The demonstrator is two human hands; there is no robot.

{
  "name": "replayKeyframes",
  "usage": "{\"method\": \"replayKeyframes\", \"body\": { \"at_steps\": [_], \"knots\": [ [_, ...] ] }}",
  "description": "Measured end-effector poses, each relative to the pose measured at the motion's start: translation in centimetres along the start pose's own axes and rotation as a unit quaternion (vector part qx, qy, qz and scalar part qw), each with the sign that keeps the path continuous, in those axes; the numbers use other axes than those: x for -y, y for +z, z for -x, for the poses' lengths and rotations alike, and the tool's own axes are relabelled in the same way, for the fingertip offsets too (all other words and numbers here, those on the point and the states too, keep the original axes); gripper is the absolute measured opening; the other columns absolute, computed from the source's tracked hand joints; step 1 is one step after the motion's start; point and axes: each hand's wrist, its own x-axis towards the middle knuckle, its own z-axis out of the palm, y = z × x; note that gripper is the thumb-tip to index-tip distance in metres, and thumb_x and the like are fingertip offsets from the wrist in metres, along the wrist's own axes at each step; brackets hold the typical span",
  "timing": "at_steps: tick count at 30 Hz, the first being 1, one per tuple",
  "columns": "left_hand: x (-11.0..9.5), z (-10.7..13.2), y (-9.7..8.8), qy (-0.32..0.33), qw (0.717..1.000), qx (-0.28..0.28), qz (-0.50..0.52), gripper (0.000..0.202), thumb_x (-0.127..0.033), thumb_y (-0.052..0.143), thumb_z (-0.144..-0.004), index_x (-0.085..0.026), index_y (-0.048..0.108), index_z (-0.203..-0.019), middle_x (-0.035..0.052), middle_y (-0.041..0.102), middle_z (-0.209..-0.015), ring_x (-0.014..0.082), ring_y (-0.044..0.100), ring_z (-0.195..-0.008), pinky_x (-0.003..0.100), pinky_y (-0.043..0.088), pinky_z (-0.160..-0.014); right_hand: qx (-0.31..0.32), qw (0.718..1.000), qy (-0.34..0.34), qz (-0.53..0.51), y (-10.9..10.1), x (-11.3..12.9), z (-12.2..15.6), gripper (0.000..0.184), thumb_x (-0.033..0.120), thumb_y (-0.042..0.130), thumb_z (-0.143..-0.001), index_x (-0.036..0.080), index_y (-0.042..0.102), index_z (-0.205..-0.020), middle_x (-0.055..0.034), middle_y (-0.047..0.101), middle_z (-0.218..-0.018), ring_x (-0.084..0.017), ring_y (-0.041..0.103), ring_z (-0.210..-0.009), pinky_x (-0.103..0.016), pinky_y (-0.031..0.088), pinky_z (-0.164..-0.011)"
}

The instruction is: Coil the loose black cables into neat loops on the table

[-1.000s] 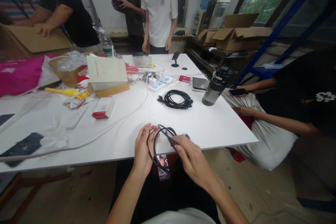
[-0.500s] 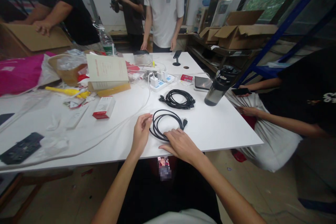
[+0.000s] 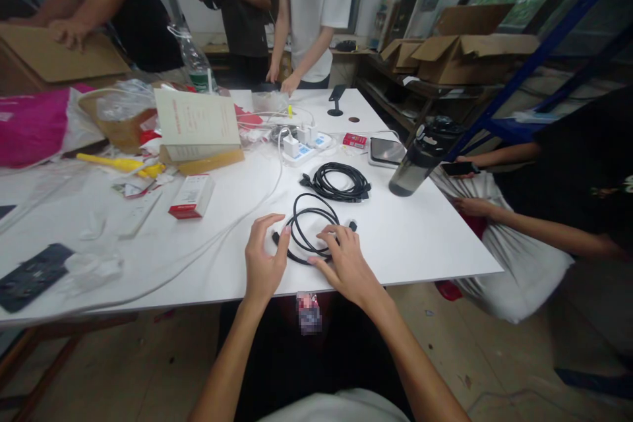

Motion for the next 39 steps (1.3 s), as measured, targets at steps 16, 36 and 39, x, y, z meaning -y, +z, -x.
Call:
{"method": "replayKeyframes", "body": {
  "at_steps": [16, 36, 39],
  "knots": [
    [0.8, 0.1, 1.0, -0.03, 0.982, 0.184, -0.032, 0.021, -0.038, 0.066, -0.104, -0.027, 0.074, -0.089, 0.0042, 0.08, -0.091, 0.0269, 0.073, -0.096, 0.05, 0.05, -0.105, -0.027, 0.994, -0.014, 0.105, -2.2, -14.3, -10.9, 0.048, 0.056, 0.059, -0.107, 0.016, 0.066, -0.133, -0.0194, 0.065, -0.14, -0.035, 0.056, -0.133, -0.052, 0.041, -0.113],
    [-0.2, -0.6, 0.4, -0.116, 0.976, 0.179, 0.048, 0.026, -0.043, 0.069, -0.103, -0.026, 0.078, -0.085, 0.0047, 0.078, -0.092, 0.0255, 0.071, -0.095, 0.042, 0.052, -0.096, -0.235, 0.963, 0.083, -0.104, -3.5, -14.1, -10.4, 0.056, 0.063, 0.038, -0.114, 0.02, 0.064, -0.091, -0.0033, 0.071, -0.084, -0.015, 0.063, -0.077, -0.031, 0.047, -0.078],
    [-0.2, -0.6, 0.4, -0.115, 0.976, 0.18, 0.048, 0.028, -0.044, 0.069, -0.103, -0.025, 0.078, -0.085, 0.0052, 0.078, -0.092, 0.0255, 0.071, -0.095, 0.042, 0.052, -0.094, -0.358, 0.909, 0.09, -0.191, -4.9, -12.8, -11.1, 0.057, 0.069, 0.043, -0.111, 0.022, 0.051, -0.08, 0.0036, 0.055, -0.066, -0.011, 0.053, -0.058, -0.027, 0.044, -0.06]
  ]
}}
